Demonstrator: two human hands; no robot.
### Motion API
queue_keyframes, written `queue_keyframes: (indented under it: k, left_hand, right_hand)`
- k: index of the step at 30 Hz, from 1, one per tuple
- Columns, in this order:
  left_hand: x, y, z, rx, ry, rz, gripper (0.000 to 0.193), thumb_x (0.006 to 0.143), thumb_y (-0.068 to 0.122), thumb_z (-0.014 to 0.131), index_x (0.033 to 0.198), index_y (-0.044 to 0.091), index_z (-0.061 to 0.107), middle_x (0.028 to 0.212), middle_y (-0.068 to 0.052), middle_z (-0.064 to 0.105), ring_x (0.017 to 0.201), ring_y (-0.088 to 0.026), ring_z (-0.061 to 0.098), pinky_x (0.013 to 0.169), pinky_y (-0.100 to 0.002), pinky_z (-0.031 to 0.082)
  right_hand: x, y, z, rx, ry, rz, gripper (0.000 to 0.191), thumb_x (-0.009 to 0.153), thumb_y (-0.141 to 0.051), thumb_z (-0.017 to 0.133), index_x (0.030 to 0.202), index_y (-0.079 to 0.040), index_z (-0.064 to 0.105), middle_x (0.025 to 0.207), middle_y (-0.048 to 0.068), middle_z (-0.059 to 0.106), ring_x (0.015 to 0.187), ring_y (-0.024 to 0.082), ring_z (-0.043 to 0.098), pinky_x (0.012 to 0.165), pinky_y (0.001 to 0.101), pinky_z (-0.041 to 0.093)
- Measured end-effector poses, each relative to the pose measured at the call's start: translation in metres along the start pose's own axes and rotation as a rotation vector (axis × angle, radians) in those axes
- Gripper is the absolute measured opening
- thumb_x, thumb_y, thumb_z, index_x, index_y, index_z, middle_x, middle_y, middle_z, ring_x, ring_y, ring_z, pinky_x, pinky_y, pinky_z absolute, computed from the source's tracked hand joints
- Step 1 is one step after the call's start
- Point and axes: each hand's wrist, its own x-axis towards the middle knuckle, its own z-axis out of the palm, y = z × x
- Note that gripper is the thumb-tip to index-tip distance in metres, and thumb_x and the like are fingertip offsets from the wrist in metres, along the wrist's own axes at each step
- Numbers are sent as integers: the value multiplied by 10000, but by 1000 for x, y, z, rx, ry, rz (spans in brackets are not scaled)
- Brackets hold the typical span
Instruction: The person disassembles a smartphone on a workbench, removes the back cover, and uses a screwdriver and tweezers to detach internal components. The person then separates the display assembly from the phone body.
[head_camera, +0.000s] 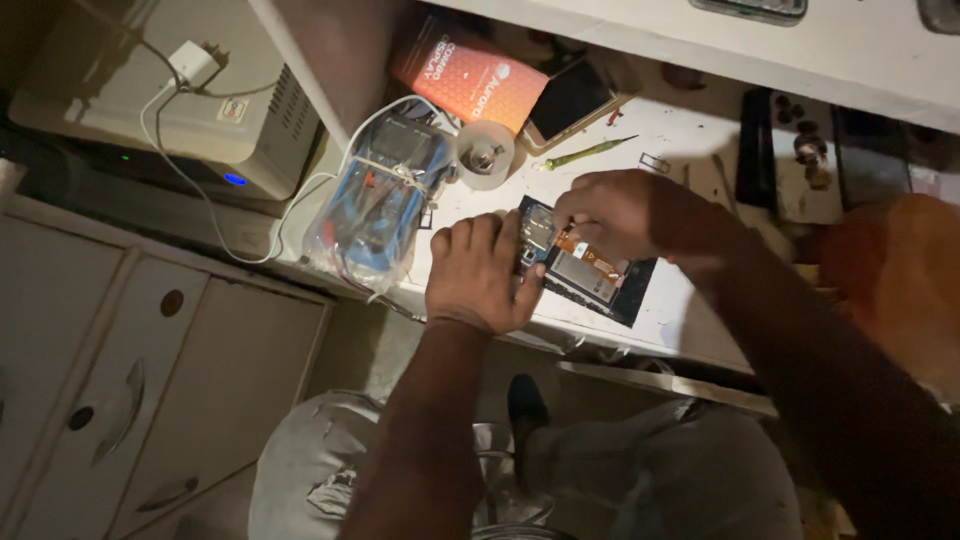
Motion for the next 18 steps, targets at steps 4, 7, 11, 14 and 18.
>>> queue_keyframes:
  k: [4, 7, 11, 14, 18]
  left_hand:
    - [0, 1, 0, 9, -27, -7, 703, 857, 466, 637, 1371, -11, 585, 1178, -168, 589, 1075, -350, 522, 939, -505, 382]
    - [-1, 1, 1, 19, -26, 1, 700, 875, 469, 629, 1380, -14, 582, 1180, -172, 586, 1073, -349, 521, 943, -506, 384]
    - [-3, 1, 4, 26, -47, -4, 706, 875, 478, 623, 1380, -12, 579, 1186, -169, 587, 1073, -351, 521, 941, -507, 384]
    - [-4, 0, 4, 25, -40, -8, 707, 873, 485, 622, 1380, -6, 581, 1191, -165, 588, 1078, -354, 521, 949, -511, 383]
    - [-3, 2, 4, 59, -98, -35, 710, 854, 493, 626, 1377, 14, 586, 1139, -166, 586, 1063, -360, 525, 931, -521, 386]
  right_hand:
    - [9, -3, -9, -172, -96, 7, 275, 803, -86, 703, 1068, -158, 721, 1040, 55, 693, 947, 266, 700, 853, 420, 561]
    - [14, -2, -11, -268, -118, -82, 389, 743, -116, 742, 1122, -203, 738, 1033, 57, 682, 953, 293, 680, 817, 441, 551]
    - [17, 4, -7, -320, -172, -57, 322, 782, -104, 720, 1091, -195, 726, 1011, 49, 679, 959, 255, 699, 815, 420, 565]
    - [18, 11, -4, -296, -87, -175, 338, 740, -95, 724, 1067, -182, 732, 1001, 55, 680, 964, 283, 691, 801, 432, 558]
    - [20, 13, 5, -294, -44, -176, 355, 728, -130, 747, 1077, -191, 733, 981, 66, 672, 944, 301, 681, 770, 456, 543]
